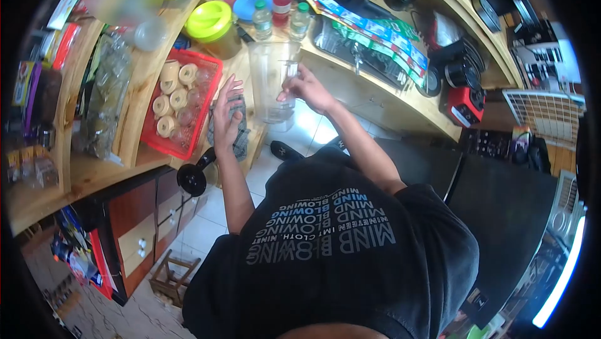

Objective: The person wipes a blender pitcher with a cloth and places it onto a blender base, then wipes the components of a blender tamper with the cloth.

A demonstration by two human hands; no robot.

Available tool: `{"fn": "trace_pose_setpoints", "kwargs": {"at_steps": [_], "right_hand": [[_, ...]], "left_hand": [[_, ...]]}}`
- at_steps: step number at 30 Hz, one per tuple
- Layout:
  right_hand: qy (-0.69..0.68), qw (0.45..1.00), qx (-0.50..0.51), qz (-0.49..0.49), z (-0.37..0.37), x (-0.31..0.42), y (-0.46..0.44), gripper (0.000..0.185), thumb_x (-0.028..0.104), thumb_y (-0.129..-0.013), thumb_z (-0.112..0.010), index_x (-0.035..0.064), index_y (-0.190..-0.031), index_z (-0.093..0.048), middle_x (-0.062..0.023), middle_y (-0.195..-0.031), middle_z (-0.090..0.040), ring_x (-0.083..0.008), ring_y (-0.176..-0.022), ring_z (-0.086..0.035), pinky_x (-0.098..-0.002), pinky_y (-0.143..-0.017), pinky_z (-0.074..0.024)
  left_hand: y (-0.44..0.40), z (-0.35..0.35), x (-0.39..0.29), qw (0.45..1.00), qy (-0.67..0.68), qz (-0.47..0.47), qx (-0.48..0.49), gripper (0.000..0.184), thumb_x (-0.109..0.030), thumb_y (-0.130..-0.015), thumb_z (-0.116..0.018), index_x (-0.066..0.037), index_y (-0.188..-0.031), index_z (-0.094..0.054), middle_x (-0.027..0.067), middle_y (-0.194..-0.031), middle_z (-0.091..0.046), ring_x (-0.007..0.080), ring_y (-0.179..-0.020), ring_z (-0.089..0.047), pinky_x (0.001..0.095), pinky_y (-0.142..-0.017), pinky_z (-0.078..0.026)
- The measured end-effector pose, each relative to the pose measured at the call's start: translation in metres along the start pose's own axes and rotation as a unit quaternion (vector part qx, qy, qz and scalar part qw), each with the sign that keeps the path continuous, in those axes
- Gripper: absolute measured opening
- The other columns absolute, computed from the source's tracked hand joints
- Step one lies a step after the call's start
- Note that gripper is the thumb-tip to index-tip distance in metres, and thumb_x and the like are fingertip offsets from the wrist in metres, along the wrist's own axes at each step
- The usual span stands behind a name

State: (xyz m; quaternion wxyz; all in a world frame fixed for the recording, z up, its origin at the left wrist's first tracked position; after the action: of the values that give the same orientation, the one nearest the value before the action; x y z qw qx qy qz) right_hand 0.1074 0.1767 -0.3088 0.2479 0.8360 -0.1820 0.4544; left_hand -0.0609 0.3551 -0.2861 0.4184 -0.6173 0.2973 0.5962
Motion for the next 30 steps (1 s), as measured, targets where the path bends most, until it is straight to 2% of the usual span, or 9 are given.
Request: {"fn": "trace_pose_setpoints", "kwargs": {"at_steps": [4,6,9,12,16,20,24,25,30], "right_hand": [[0.126,0.991,0.042,0.023,0.003,0.027,0.037,0.023,0.003,-0.093,-0.053,0.001,-0.111,-0.039,-0.0092,-0.085,-0.062,-0.0184,-0.078,-0.07,-0.0308,-0.074,-0.0567],[0.141,0.989,0.012,0.03,0.006,0.05,0.06,0.018,0.002,-0.093,-0.051,0.0029,-0.111,-0.046,-0.0064,-0.088,-0.06,-0.0156,-0.082,-0.065,-0.0305,-0.08,-0.0533],[0.127,0.987,-0.06,0.083,0.02,0.074,0.09,0.009,0.008,-0.094,-0.059,0.0025,-0.096,-0.052,-0.0058,-0.081,-0.063,-0.0113,-0.072,-0.063,-0.0266,-0.072,-0.052],[0.128,0.973,-0.138,0.131,0.038,0.095,0.121,0.013,0.013,-0.095,-0.062,0.0048,-0.092,-0.053,-0.0042,-0.075,-0.062,-0.01,-0.071,-0.062,-0.0256,-0.069,-0.0501],[0.076,0.955,-0.205,0.2,0.049,0.121,0.161,0.02,0.02,-0.096,-0.064,0.0072,-0.086,-0.051,0.0018,-0.065,-0.05,-0.0091,-0.064,-0.055,-0.0268,-0.065,-0.0458],[0.054,0.928,-0.241,0.281,0.063,0.137,0.201,0.021,0.022,-0.096,-0.064,0.0082,-0.085,-0.051,0.0038,-0.06,-0.043,-0.0085,-0.058,-0.047,-0.027,-0.06,-0.043],[0.042,0.903,-0.24,0.353,0.08,0.15,0.242,0.02,0.02,-0.096,-0.061,0.0081,-0.083,-0.05,0.0029,-0.058,-0.042,-0.0084,-0.052,-0.043,-0.0263,-0.054,-0.0412],[0.044,0.893,-0.242,0.377,0.085,0.152,0.25,0.022,0.021,-0.095,-0.06,0.0069,-0.081,-0.051,0.0021,-0.057,-0.041,-0.0083,-0.05,-0.041,-0.0263,-0.052,-0.0408],[-0.004,0.864,-0.277,0.42,0.117,0.157,0.298,0.031,0.026,-0.093,-0.062,0.0048,-0.073,-0.051,0.0007,-0.057,-0.039,-0.0091,-0.049,-0.038,-0.0268,-0.049,-0.0397]], "left_hand": [[-0.017,-0.023,-0.008,0.996,0.057,-0.044,0.059,0.116,-0.082,-0.072,-0.063,0.002,-0.149,-0.035,0.0154,-0.133,-0.054,0.0224,-0.117,-0.055,0.0364,-0.096,-0.044],[-0.028,-0.046,-0.02,0.99,0.1,-0.06,0.082,0.114,-0.077,-0.073,-0.067,0.002,-0.148,-0.035,0.0151,-0.131,-0.054,0.0219,-0.116,-0.054,0.0361,-0.096,-0.044],[-0.044,-0.079,-0.027,0.979,0.178,-0.082,0.058,0.104,-0.067,-0.072,-0.076,0.0,-0.143,-0.04,0.0138,-0.129,-0.052,0.0212,-0.113,-0.053,0.0347,-0.092,-0.045],[-0.054,-0.11,-0.024,0.974,0.2,-0.097,0.041,0.094,-0.059,-0.075,-0.077,-0.001,-0.141,-0.043,0.0135,-0.131,-0.052,0.0207,-0.112,-0.052,0.0347,-0.091,-0.045],[-0.067,-0.147,-0.02,0.97,0.224,-0.085,0.042,0.082,-0.039,-0.075,-0.081,-0.003,-0.139,-0.045,0.0102,-0.138,-0.047,0.0199,-0.117,-0.047,0.0347,-0.091,-0.045],[-0.077,-0.191,-0.025,0.965,0.216,-0.05,0.137,0.089,-0.037,-0.073,-0.083,-0.006,-0.143,-0.039,0.01,-0.142,-0.044,0.0214,-0.125,-0.044,0.0369,-0.099,-0.041],[-0.082,-0.245,-0.048,0.939,0.225,-0.08,0.248,0.117,-0.045,-0.064,-0.091,-0.007,-0.153,-0.025,0.0129,-0.149,-0.04,0.0284,-0.137,-0.04,0.0419,-0.108,-0.035],[-0.082,-0.261,-0.055,0.925,0.251,-0.062,0.279,0.132,-0.047,-0.055,-0.095,-0.006,-0.155,-0.019,0.0154,-0.153,-0.036,0.0309,-0.141,-0.037,0.0443,-0.114,-0.03],[-0.077,-0.33,-0.098,0.895,0.245,-0.077,0.365,0.141,-0.047,-0.046,-0.097,-0.006,-0.155,-0.017,0.0192,-0.153,-0.035,0.0327,-0.143,-0.035,0.0453,-0.118,-0.025]]}}
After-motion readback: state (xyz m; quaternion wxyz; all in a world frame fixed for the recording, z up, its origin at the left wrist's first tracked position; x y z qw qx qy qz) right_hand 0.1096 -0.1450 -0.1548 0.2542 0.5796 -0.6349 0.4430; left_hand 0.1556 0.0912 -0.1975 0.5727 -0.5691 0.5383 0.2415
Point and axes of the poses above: each hand's wrist, its own y-axis away from the middle knuckle, its own z-axis out of the back of the hand, x = y × z, the point moved 1 cm from there along -y, towards the middle knuckle
